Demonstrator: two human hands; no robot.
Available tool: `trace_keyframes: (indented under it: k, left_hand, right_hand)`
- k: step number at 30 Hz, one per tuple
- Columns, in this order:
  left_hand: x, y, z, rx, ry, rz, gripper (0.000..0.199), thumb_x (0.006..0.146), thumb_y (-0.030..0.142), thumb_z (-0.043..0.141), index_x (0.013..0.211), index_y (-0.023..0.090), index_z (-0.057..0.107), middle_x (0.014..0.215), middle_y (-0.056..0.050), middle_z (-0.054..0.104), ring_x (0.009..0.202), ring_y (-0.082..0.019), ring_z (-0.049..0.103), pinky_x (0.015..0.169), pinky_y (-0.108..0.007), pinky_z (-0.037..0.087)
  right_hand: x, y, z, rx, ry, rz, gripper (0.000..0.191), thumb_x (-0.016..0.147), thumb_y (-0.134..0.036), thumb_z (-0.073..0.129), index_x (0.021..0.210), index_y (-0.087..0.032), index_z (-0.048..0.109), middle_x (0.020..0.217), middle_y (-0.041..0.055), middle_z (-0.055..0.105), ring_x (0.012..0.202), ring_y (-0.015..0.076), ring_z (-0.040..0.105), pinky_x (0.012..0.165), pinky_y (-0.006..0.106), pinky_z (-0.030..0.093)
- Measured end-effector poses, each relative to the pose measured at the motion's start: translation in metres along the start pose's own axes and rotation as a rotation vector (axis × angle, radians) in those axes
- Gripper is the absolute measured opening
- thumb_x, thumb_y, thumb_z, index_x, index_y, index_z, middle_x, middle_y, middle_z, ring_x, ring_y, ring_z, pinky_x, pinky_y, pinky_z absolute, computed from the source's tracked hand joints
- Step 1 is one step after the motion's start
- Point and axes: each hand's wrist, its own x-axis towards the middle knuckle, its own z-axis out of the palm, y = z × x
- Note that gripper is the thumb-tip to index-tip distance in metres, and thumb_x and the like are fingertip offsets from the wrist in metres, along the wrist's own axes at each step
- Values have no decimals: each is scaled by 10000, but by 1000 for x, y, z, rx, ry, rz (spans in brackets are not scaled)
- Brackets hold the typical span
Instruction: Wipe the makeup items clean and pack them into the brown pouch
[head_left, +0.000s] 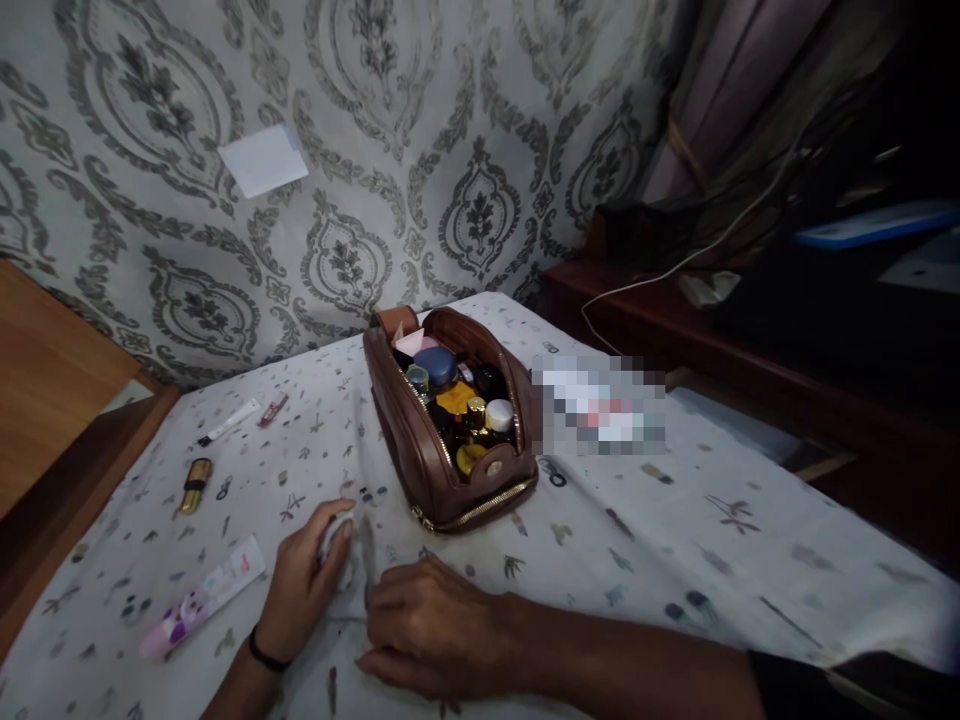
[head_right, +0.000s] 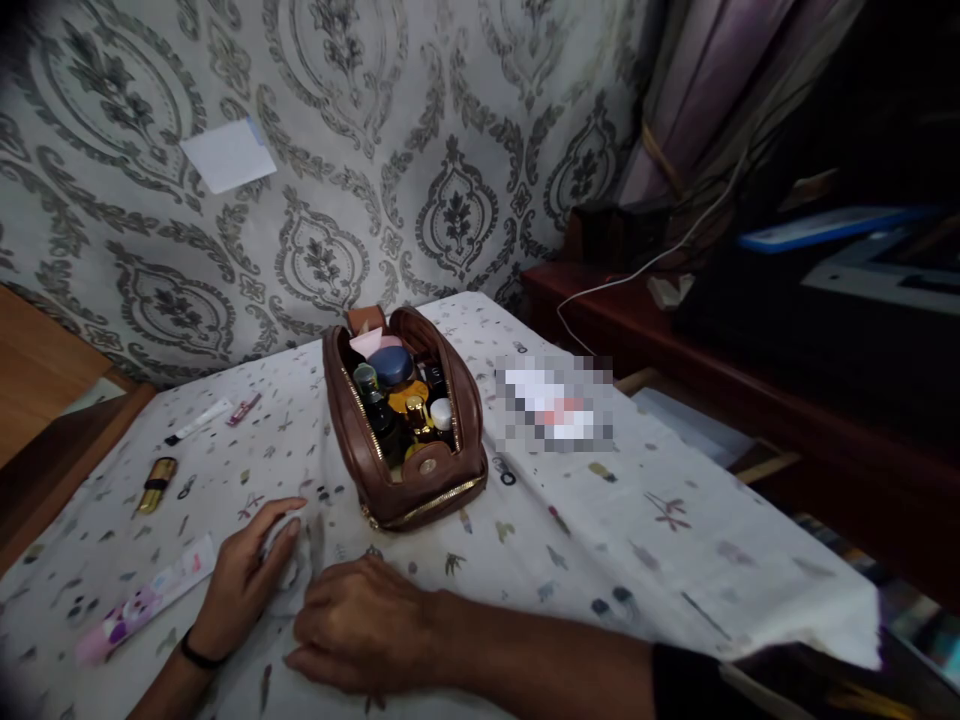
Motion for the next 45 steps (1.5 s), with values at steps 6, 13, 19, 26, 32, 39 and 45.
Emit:
trace_keyframes:
  k: [6,13,19,26,32,39,45]
  left_hand:
    - [0,-2,0,-5,-3,18,343,963,453,465,1058,195,669,892,-30,763,712,-171,696,704,-269,567]
    - [-2,-2,-2,-21,-32,56,291,987,361,435,1082,173,636,917,-43,749,814,-162,705,770,-253,538]
    - [-6,-11,-6,-2,17,52,303,982,385,433,1080,180,634,838,-26,735,715,-158,677,691,-255,513]
    - [-10,-18,-3,18,20,65,328,988,420,435,1109,191,635,794,10,710,547,-128,580,598,-242,481]
    - [-8,-23,-3,54,-19,72,313,988,415,442,1124,195,619,824,9,727,492,-110,535,581,-230,479]
    - [-6,-23,2,41,35,72,336,980,449,446,1090,197,639,827,1,727,566,-120,593,600,-222,485]
    - [-4,-18,-2,52,6,91,339,983,436,436,1086,184,638,749,15,709,451,-107,501,516,-220,456]
  right_hand:
    - [0,2,0,17,5,13,333,964,-374,579,692,-182,570,710,-13,637,722,137,587,629,265,401]
    - [-2,2,0,103,44,90,269,897,-269,668,683,-172,537,709,-14,634,701,118,585,609,243,374]
    - [-2,3,2,174,157,59,316,927,-264,624,653,-182,489,650,-21,553,646,108,526,576,232,354]
    - [1,-7,-30,151,536,-53,308,987,-252,479,684,-196,474,624,-8,520,602,116,499,572,239,394]
    - [-9,1,-113,-67,994,21,142,926,-71,491,876,-175,575,712,4,630,651,115,564,630,240,457]
    - [-8,32,-183,-222,247,586,225,868,-181,613,1065,-146,714,1045,94,708,1019,250,641,869,352,465]
    - [19,31,-185,-353,-149,636,173,851,-232,656,1001,-171,716,994,103,710,991,282,665,747,328,433]
